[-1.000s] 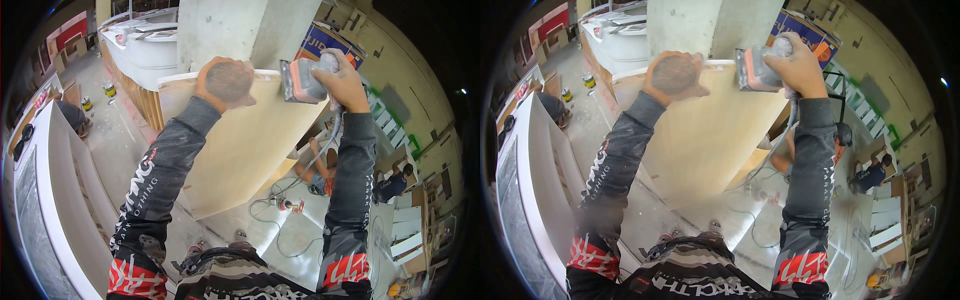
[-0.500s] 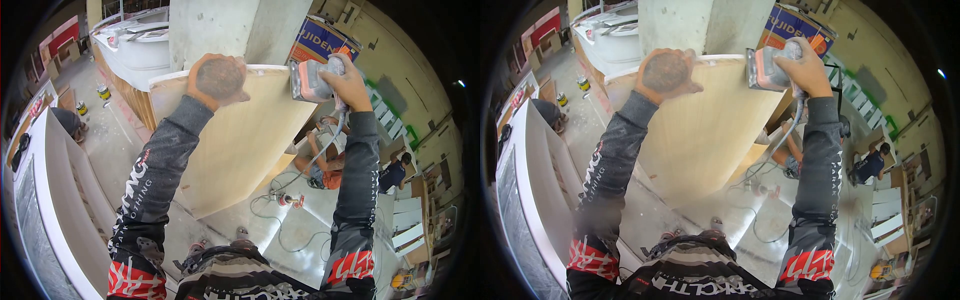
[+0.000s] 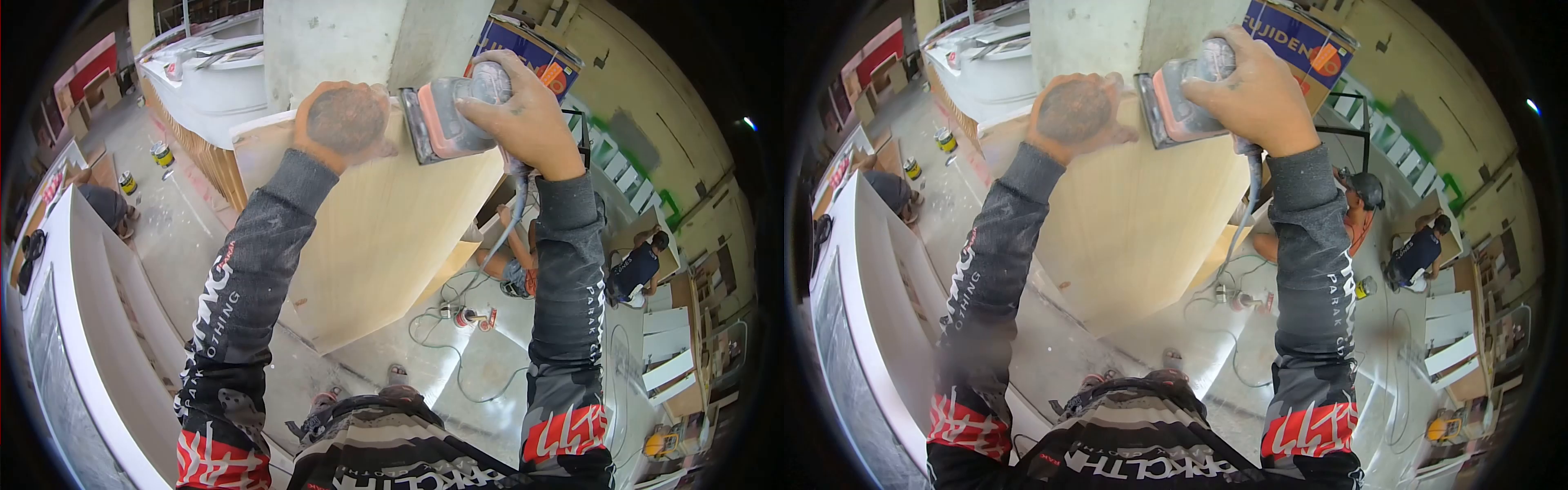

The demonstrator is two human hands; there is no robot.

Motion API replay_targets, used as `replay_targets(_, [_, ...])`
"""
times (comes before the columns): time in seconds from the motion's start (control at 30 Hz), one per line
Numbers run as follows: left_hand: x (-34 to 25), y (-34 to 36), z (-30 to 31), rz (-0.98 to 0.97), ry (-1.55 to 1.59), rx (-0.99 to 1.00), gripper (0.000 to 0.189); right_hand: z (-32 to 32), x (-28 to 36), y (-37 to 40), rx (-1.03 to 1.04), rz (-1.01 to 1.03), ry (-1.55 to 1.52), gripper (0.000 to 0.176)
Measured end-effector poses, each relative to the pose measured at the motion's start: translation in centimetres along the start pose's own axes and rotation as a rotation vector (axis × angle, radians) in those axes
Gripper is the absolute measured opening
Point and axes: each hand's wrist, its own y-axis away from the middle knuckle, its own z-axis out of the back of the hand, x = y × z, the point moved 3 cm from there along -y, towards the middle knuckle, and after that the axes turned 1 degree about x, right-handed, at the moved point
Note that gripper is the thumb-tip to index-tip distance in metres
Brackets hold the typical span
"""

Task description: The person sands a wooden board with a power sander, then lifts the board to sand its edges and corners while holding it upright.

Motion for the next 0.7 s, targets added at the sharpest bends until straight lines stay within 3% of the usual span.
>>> replay_targets(0.13, [0.3, -0.1, 0.5, -0.034, 0.08, -0.007, 0.055, 0.1, -0.3, -0.4, -0.005, 0.014, 0.023, 0.062])
replay_targets(0.17, [0.5, -0.3, 1.5, -0.025, 0.072, -0.012, 0.055, 0.4, -1.3, -0.3, 0.016, -0.064, 0.006, 0.062])
replay_targets(0.23, [0.8, -0.6, 2.5, -0.082, 0.126, 0.249, 0.055, 1.0, -3.5, -0.1, 0.04, -0.129, -0.017, 0.063])
replay_targets(0.43, [5.0, 0.4, 4.1, -0.111, 0.222, 0.429, 0.061, 2.6, -10.7, 0.3, 0.039, -0.341, -0.199, 0.061])
replay_targets(0.53, [7.8, 3.3, 5.7, -0.14, 0.286, 0.338, 0.066, 2.9, -11.0, 1.0, 0.029, -0.334, -0.186, 0.06])
replay_targets(0.67, [9.2, 5.1, 5.1, -0.041, 0.308, 0.396, 0.068, 2.2, -7.4, 1.1, 0.065, -0.25, -0.167, 0.058])
replay_targets(0.7, [9.9, 5.2, 3.4, -0.071, 0.31, 0.232, 0.066, 1.9, -6.5, 0.8, 0.074, -0.22, -0.165, 0.058])
